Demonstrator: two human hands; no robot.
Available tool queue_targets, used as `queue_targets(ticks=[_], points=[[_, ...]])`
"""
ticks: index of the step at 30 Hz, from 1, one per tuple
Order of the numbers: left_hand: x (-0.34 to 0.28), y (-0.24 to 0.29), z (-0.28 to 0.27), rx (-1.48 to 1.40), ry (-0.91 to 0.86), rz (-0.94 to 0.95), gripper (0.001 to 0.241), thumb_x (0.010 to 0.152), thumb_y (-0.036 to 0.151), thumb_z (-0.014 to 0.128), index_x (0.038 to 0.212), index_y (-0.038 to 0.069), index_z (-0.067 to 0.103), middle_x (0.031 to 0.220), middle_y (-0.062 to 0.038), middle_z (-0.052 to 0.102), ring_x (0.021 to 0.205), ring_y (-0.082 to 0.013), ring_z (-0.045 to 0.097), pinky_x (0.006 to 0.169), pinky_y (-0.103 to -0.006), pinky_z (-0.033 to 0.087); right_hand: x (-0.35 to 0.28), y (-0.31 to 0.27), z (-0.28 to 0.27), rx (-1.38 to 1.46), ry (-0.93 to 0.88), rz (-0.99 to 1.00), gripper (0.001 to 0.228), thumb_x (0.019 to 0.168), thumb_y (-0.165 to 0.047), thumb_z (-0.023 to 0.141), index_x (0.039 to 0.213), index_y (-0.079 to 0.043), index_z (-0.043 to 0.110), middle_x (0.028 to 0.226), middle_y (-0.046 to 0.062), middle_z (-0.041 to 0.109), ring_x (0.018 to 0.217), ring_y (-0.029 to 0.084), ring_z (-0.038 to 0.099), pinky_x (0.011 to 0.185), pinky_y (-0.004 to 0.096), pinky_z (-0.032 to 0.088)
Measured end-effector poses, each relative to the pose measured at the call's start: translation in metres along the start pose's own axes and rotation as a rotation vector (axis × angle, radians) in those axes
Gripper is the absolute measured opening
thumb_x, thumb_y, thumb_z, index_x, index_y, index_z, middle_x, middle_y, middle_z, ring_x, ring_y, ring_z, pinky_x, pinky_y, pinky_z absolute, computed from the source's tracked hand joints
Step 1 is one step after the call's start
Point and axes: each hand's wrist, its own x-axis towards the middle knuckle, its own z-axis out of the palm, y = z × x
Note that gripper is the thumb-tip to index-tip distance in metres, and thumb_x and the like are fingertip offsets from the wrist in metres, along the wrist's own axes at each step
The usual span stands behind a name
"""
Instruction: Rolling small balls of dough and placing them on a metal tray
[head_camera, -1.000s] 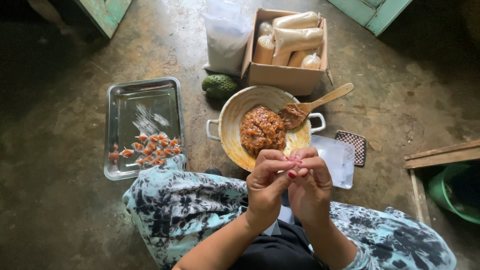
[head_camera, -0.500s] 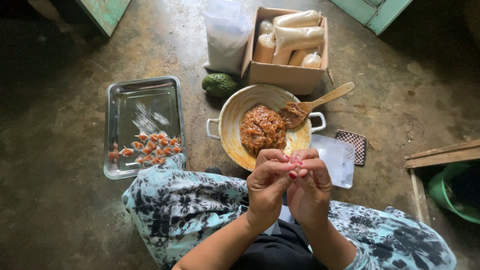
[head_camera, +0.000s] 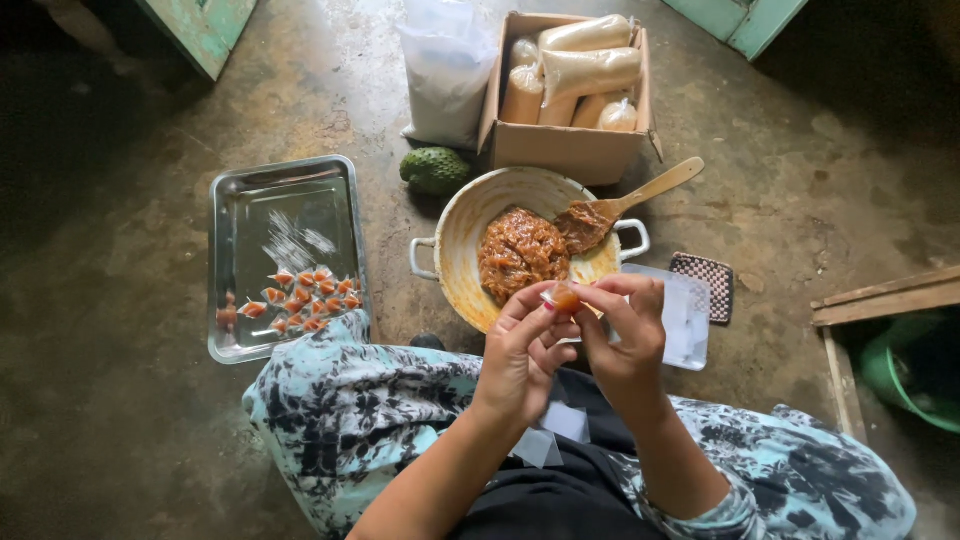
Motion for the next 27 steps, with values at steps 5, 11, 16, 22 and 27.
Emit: queue_targets(ticks=[5, 11, 16, 22, 27], points=[[0.004, 0.0, -0.004, 0.008, -0.022, -0.014, 0.033, 0.096, 0.009, 0.067, 0.128, 0.002, 0.061, 0.081, -0.016, 0.069, 0.064, -0.0229, 0.073, 0.048, -0.0297, 0.064, 0.01, -0.001, -0.001, -0.244, 0.075, -0.252, 0.015, 0.086, -0.004, 0.085, 0.099, -0.007, 0.08, 0.093, 0.005, 0.062, 0.094, 0.028, 0.056, 0.09, 0.041, 0.048], [0.004, 0.002, 0.001, 0.049, -0.027, 0.035, 0.035, 0.095, 0.008, 0.067, 0.129, 0.003, 0.061, 0.084, -0.013, 0.068, 0.063, -0.0192, 0.069, 0.047, -0.0269, 0.062, 0.007, 0.002, -0.006, -0.448, 0.103, -0.352, 0.005, 0.089, -0.014, 0.085, 0.092, -0.015, 0.081, 0.084, -0.001, 0.064, 0.09, 0.024, 0.054, 0.084, 0.039, 0.043], [0.006, 0.002, -0.003, 0.1, -0.048, 0.088, 0.035, 0.096, 0.006, 0.065, 0.13, 0.0, 0.06, 0.09, -0.015, 0.067, 0.066, -0.0224, 0.072, 0.05, -0.0297, 0.064, 0.0, 0.007, -0.004, -0.395, 0.101, -0.311, 0.011, 0.087, -0.012, 0.086, 0.096, -0.015, 0.081, 0.095, 0.001, 0.065, 0.095, 0.028, 0.054, 0.089, 0.042, 0.046], [-0.003, 0.006, 0.006, 0.28, -0.089, 0.301, 0.034, 0.096, 0.004, 0.066, 0.129, -0.003, 0.06, 0.096, -0.015, 0.067, 0.076, -0.0296, 0.076, 0.059, -0.0364, 0.067, -0.007, -0.001, -0.007, -0.016, 0.014, -0.018, 0.025, 0.088, -0.004, 0.074, 0.111, -0.011, 0.078, 0.103, 0.006, 0.057, 0.101, 0.025, 0.052, 0.097, 0.041, 0.046], [-0.011, 0.004, 0.01, 0.397, -0.13, 0.412, 0.022, 0.097, 0.005, 0.067, 0.116, -0.007, 0.067, 0.094, -0.02, 0.072, 0.078, -0.0303, 0.076, 0.064, -0.0411, 0.068, -0.019, 0.002, 0.01, 0.523, 0.095, 0.251, 0.029, 0.096, -0.023, 0.065, 0.11, 0.0, 0.073, 0.105, 0.013, 0.054, 0.095, 0.016, 0.053, 0.085, 0.033, 0.053]])
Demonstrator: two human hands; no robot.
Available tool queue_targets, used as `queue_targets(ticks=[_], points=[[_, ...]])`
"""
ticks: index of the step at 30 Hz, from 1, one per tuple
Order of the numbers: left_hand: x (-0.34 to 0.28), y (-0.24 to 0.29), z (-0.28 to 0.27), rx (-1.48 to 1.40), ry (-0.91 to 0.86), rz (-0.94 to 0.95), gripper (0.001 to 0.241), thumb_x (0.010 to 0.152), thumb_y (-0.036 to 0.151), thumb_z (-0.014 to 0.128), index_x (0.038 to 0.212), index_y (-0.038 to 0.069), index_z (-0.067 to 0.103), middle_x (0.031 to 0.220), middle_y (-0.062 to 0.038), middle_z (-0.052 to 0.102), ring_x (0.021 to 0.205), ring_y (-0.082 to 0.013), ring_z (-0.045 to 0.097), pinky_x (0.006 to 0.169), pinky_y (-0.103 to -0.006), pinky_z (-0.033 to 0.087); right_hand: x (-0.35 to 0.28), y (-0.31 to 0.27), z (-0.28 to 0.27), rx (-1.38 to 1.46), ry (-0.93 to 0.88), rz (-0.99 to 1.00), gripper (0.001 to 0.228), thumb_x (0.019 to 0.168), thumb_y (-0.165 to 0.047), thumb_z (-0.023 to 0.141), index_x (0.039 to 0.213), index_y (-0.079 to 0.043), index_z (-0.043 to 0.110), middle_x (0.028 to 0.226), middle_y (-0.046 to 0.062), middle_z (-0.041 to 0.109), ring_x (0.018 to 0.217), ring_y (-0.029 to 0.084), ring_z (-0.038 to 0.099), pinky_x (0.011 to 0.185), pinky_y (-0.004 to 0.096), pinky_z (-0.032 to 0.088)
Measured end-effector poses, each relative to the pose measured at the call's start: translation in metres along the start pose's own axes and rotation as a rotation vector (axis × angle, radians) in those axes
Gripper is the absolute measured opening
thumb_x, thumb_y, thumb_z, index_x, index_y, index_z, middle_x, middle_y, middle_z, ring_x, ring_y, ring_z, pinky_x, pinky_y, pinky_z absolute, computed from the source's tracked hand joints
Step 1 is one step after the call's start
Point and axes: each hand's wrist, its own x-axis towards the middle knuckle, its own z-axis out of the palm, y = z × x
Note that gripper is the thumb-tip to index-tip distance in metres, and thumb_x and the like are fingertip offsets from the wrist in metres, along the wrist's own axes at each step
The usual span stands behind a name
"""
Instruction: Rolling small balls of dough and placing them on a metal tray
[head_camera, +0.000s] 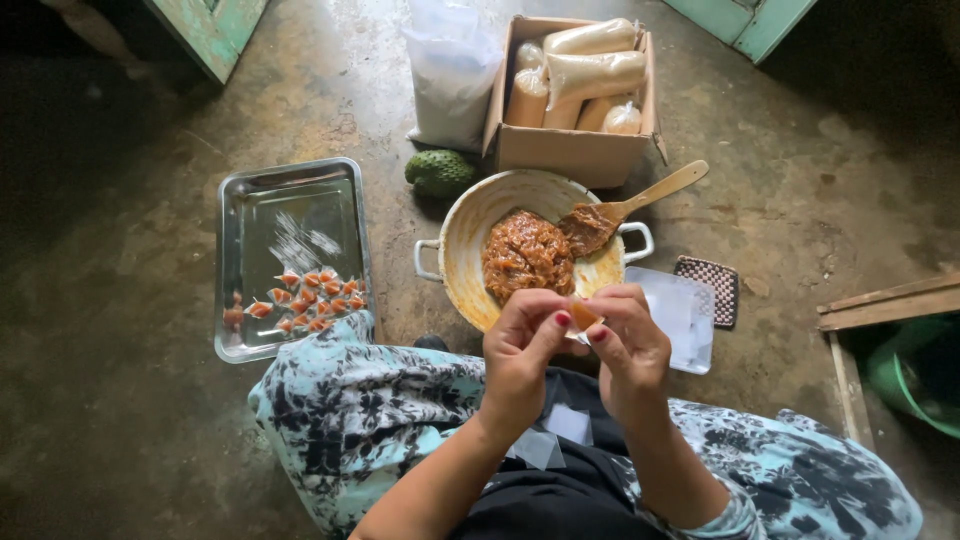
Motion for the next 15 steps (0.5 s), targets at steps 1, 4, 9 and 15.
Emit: queue_targets(ticks=[1, 4, 9, 15], points=[[-0.001, 0.0, 0.0, 0.036, -0.034, 0.102, 0.019, 0.095, 0.004, 0.069, 0.111, -0.007, 0.069, 0.097, -0.019, 0.069, 0.08, -0.024, 0.073, 0.065, -0.0371, 0.066, -0.002, 0.006, 0.0, 0.116, 0.034, 0.022, 0.025, 0.094, -0.019, 0.068, 0.107, 0.003, 0.071, 0.105, 0.015, 0.054, 0.092, 0.016, 0.056, 0.083, 0.033, 0.055], [-0.005, 0.004, 0.006, 0.075, -0.081, 0.261, 0.017, 0.093, 0.002, 0.073, 0.106, -0.008, 0.071, 0.102, -0.018, 0.065, 0.085, -0.0174, 0.068, 0.069, -0.0321, 0.061, -0.005, 0.003, 0.007, 0.293, 0.068, 0.066, 0.02, 0.094, -0.011, 0.068, 0.103, 0.006, 0.067, 0.105, 0.015, 0.053, 0.091, 0.017, 0.059, 0.079, 0.03, 0.057], [-0.015, 0.018, 0.015, 0.093, -0.165, 0.333, 0.01, 0.097, 0.007, 0.069, 0.107, 0.005, 0.071, 0.109, -0.013, 0.059, 0.099, -0.0194, 0.062, 0.076, -0.0257, 0.06, -0.004, -0.024, 0.016, 0.36, -0.044, 0.07, 0.008, 0.099, -0.015, 0.066, 0.103, -0.009, 0.066, 0.108, 0.008, 0.054, 0.105, 0.02, 0.054, 0.098, 0.031, 0.047], [-0.015, 0.022, 0.016, 0.079, -0.19, 0.364, 0.014, 0.096, 0.003, 0.07, 0.107, 0.011, 0.071, 0.111, -0.01, 0.058, 0.107, -0.0175, 0.062, 0.102, -0.0302, 0.055, -0.004, -0.029, 0.021, 0.393, -0.04, 0.069, 0.004, 0.1, -0.014, 0.065, 0.102, -0.01, 0.065, 0.108, 0.008, 0.052, 0.104, 0.019, 0.053, 0.094, 0.027, 0.045]])
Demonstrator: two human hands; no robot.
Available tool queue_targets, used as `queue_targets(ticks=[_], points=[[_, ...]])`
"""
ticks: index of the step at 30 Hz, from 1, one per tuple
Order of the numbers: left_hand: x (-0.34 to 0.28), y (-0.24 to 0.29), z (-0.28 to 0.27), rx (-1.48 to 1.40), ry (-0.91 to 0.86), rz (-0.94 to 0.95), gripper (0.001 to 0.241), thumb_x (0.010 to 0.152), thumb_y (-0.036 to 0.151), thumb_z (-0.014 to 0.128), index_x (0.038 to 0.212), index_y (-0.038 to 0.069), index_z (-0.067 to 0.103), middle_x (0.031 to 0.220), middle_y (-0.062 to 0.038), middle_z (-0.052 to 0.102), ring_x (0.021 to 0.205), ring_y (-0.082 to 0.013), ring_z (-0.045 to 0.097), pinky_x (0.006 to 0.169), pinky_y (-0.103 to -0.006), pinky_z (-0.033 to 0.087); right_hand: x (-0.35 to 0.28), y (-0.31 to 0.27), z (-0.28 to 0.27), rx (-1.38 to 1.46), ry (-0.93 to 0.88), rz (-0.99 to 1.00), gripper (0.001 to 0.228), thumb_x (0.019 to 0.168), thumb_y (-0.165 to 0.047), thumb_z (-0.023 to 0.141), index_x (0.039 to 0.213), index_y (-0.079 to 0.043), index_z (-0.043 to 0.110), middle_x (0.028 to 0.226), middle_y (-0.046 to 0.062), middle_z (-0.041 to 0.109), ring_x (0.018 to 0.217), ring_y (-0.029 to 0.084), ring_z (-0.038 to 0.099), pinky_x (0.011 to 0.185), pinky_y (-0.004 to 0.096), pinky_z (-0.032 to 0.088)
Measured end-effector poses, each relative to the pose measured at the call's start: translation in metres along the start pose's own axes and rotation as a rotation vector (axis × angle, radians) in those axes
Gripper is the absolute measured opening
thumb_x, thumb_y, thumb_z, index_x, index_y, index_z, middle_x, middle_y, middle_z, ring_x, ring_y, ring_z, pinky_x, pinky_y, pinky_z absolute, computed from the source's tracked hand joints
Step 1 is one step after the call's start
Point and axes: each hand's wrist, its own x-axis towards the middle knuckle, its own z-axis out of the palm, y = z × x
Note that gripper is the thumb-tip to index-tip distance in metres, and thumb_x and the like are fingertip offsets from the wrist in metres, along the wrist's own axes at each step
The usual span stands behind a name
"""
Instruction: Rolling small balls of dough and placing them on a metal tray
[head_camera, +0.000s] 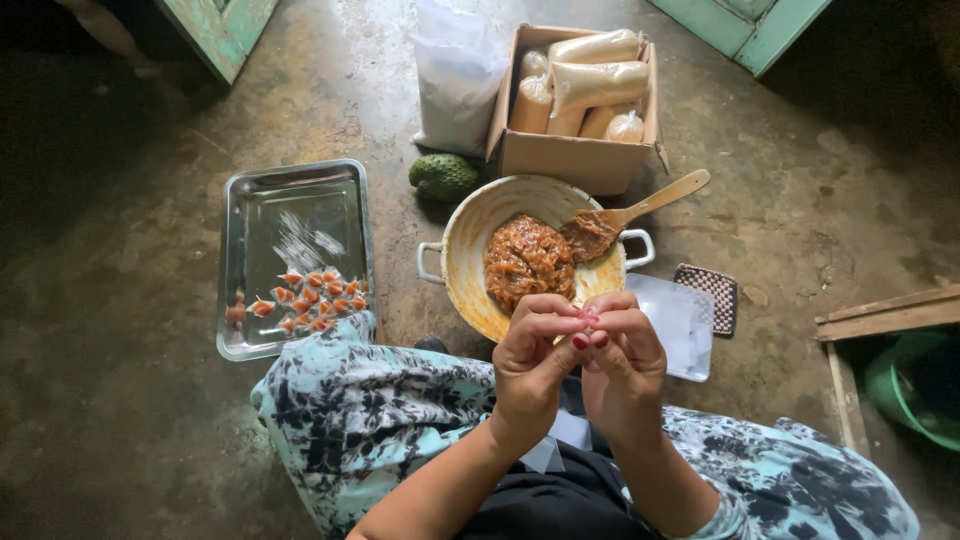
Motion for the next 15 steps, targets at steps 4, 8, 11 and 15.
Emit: queue_targets(ticks=[4, 8, 11, 15], points=[[-0.0015, -0.0047, -0.0027, -0.037, 0.009, -0.019, 0.015, 0.096, 0.003, 0.07, 0.107, 0.012, 0.072, 0.112, -0.009, 0.057, 0.108, -0.0174, 0.062, 0.1, -0.0289, 0.055, -0.0002, 0.0018, 0.0013, 0.021, 0.006, -0.007, 0.006, 0.1, -0.014, 0.066, 0.104, -0.01, 0.066, 0.109, 0.007, 0.053, 0.105, 0.018, 0.054, 0.088, 0.024, 0.047], [-0.0011, -0.0051, -0.0034, -0.043, 0.006, -0.028, 0.016, 0.095, 0.001, 0.071, 0.107, 0.013, 0.072, 0.112, -0.009, 0.056, 0.107, -0.0174, 0.062, 0.099, -0.0287, 0.056, 0.0009, 0.0008, 0.0033, 0.051, -0.003, 0.001, 0.006, 0.101, -0.014, 0.065, 0.104, -0.009, 0.067, 0.108, 0.007, 0.052, 0.099, 0.015, 0.052, 0.068, 0.018, 0.045], [0.0001, -0.0044, -0.0039, -0.052, -0.006, -0.027, 0.017, 0.095, 0.002, 0.071, 0.108, 0.014, 0.072, 0.114, -0.009, 0.056, 0.109, -0.0172, 0.062, 0.099, -0.0284, 0.057, 0.0009, 0.0026, 0.0026, 0.037, -0.005, -0.01, 0.005, 0.101, -0.014, 0.065, 0.104, -0.01, 0.067, 0.108, 0.007, 0.053, 0.105, 0.018, 0.053, 0.077, 0.018, 0.048], [0.0016, -0.0109, -0.008, -0.033, 0.005, -0.029, 0.017, 0.095, 0.002, 0.072, 0.107, 0.014, 0.072, 0.114, -0.009, 0.057, 0.108, -0.0174, 0.062, 0.097, -0.0282, 0.057, 0.0022, 0.008, -0.0002, 0.038, 0.022, 0.014, 0.004, 0.1, -0.013, 0.066, 0.102, -0.01, 0.066, 0.109, 0.007, 0.053, 0.101, 0.017, 0.054, 0.073, 0.019, 0.048]])
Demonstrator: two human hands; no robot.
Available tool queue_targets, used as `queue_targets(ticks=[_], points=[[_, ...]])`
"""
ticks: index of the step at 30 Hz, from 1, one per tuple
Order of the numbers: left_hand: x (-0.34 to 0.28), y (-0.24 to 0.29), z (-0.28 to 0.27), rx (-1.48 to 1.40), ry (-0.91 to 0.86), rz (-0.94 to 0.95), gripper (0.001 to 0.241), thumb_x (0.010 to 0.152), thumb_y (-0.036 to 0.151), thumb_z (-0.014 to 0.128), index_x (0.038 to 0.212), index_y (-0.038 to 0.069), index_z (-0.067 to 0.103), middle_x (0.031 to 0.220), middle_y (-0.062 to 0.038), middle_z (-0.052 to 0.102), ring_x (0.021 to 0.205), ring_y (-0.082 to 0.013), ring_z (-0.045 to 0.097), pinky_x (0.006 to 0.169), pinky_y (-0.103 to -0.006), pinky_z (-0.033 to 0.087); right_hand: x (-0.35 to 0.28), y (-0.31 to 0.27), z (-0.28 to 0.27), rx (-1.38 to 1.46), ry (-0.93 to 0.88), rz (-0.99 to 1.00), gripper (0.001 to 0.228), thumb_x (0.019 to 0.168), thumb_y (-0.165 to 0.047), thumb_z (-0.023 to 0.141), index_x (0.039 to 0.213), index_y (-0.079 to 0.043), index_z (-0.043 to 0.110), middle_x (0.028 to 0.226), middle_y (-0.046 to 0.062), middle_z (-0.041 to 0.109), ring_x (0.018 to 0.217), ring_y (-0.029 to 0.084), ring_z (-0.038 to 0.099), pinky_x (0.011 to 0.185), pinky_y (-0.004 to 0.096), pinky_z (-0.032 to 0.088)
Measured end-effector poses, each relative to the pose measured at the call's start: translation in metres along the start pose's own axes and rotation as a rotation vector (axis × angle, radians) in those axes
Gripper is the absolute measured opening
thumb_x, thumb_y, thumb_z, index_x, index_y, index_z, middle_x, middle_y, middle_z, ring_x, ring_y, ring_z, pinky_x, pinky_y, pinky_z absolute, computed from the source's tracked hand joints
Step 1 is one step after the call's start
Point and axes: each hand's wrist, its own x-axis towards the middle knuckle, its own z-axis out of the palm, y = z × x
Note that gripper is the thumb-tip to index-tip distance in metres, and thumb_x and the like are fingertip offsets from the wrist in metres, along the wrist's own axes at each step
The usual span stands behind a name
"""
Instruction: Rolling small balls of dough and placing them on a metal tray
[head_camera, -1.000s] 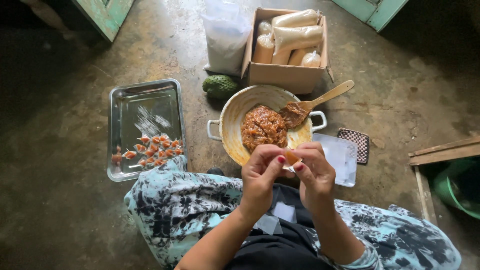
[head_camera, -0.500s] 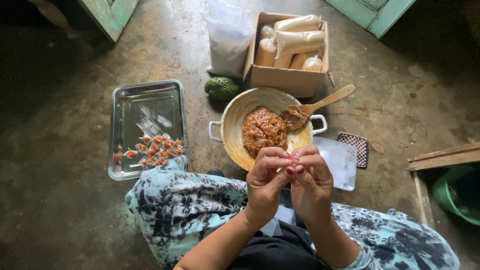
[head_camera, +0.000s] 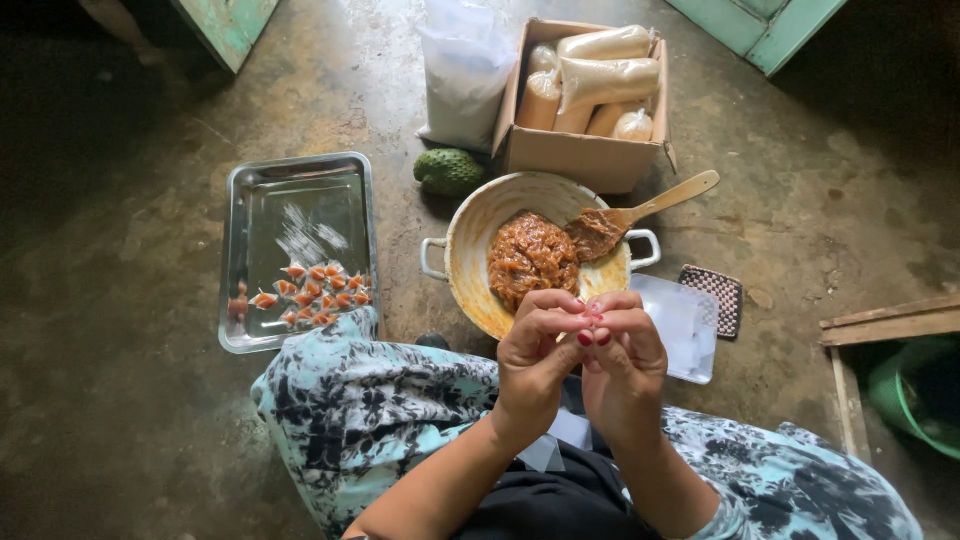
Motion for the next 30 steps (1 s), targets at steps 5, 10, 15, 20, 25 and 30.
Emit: queue_targets(ticks=[5, 10, 15, 20, 25, 30], points=[[0.001, -0.013, -0.02, -0.246, 0.192, -0.366, 0.014, 0.094, 0.015, 0.072, 0.104, 0.005, 0.072, 0.128, -0.016, 0.059, 0.101, -0.0229, 0.07, 0.071, -0.0316, 0.067, 0.002, 0.025, -0.016, -0.14, 0.002, 0.013, 0.02, 0.105, -0.025, 0.059, 0.115, -0.008, 0.061, 0.12, 0.01, 0.052, 0.117, 0.019, 0.054, 0.108, 0.031, 0.044], [0.031, 0.024, -0.088, -0.395, 0.561, -0.423, 0.019, 0.099, 0.018, 0.06, 0.113, 0.005, 0.062, 0.112, -0.016, 0.07, 0.106, -0.0337, 0.071, 0.083, -0.0402, 0.063, -0.008, 0.052, -0.066, -0.057, 0.135, 0.21, 0.028, 0.101, -0.024, 0.063, 0.119, -0.003, 0.062, 0.113, 0.01, 0.06, 0.1, 0.016, 0.061, 0.091, 0.027, 0.053], [0.063, 0.074, -0.244, -0.395, 0.77, -0.179, 0.022, 0.093, 0.012, 0.066, 0.114, 0.01, 0.064, 0.112, -0.011, 0.067, 0.105, -0.037, 0.068, 0.09, -0.0454, 0.058, -0.036, 0.084, -0.133, -0.143, 0.193, 0.475, 0.024, 0.099, -0.021, 0.065, 0.12, -0.009, 0.063, 0.111, 0.006, 0.064, 0.102, 0.015, 0.062, 0.093, 0.029, 0.053], [0.068, 0.07, -0.39, -0.403, 1.113, -0.312, 0.02, 0.091, 0.019, 0.065, 0.104, 0.005, 0.058, 0.107, -0.016, 0.053, 0.1, -0.0493, 0.065, 0.093, -0.0542, 0.057, -0.076, 0.114, -0.193, -0.365, 0.225, 0.715, 0.021, 0.102, -0.013, 0.061, 0.12, -0.004, 0.065, 0.096, 0.008, 0.064, 0.087, 0.015, 0.061, 0.08, 0.026, 0.05], [0.068, 0.037, -0.458, -0.255, 1.106, -0.518, 0.069, 0.087, 0.038, 0.063, 0.14, 0.013, 0.028, 0.139, -0.015, 0.025, 0.12, -0.0501, 0.038, 0.105, -0.0621, 0.039, -0.092, 0.123, -0.198, -0.418, 0.203, 0.768, 0.021, 0.099, -0.01, 0.064, 0.118, -0.003, 0.067, 0.096, 0.008, 0.064, 0.084, 0.014, 0.059, 0.078, 0.025, 0.05], [0.075, 0.042, -0.462, 0.098, 1.01, -0.738, 0.13, 0.064, 0.069, 0.064, 0.164, 0.011, 0.005, 0.171, -0.008, 0.009, 0.157, -0.0226, 0.024, 0.122, -0.0568, 0.015, -0.096, 0.142, -0.209, -0.667, 0.034, 0.804, 0.027, 0.095, -0.006, 0.065, 0.121, 0.001, 0.069, 0.101, 0.015, 0.07, 0.085, 0.018, 0.062, 0.077, 0.028, 0.05]])
